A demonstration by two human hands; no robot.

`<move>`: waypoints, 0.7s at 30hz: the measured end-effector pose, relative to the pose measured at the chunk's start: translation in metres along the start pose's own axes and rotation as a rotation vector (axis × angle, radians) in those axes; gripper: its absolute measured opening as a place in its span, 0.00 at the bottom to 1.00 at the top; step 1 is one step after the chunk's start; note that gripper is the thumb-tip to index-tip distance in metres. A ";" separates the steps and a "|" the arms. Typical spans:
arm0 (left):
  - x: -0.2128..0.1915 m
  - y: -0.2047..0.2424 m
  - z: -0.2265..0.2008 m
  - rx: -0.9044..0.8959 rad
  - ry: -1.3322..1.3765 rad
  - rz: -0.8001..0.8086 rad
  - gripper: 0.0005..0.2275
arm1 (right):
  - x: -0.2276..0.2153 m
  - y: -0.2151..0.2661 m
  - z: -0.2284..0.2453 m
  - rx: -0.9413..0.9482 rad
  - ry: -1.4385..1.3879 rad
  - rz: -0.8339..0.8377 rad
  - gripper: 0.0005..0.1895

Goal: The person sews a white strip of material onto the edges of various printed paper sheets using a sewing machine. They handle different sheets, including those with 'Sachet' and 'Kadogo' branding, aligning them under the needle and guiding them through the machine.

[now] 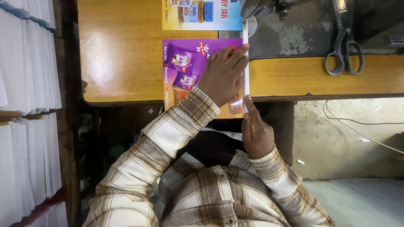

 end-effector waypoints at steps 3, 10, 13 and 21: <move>0.010 -0.002 0.004 -0.005 -0.014 -0.007 0.14 | -0.009 -0.003 0.017 -0.044 0.053 -0.029 0.25; 0.016 -0.005 0.004 0.003 0.041 0.045 0.18 | -0.003 -0.001 0.008 -0.052 0.125 -0.057 0.25; 0.015 -0.007 0.002 -0.006 0.072 0.101 0.21 | -0.004 -0.005 0.009 -0.063 0.122 -0.045 0.25; 0.003 -0.017 0.005 0.017 0.029 0.115 0.23 | -0.002 -0.015 -0.001 -0.035 0.022 0.002 0.25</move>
Point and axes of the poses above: each hand's wrist, its own y-axis away from the middle knuckle, its own x-axis out of the palm, z = x × y, the point moved 9 cm from there along -y, towards the middle knuckle, and after that the axes turned 12 degrees about x, right-handed, at the moved point
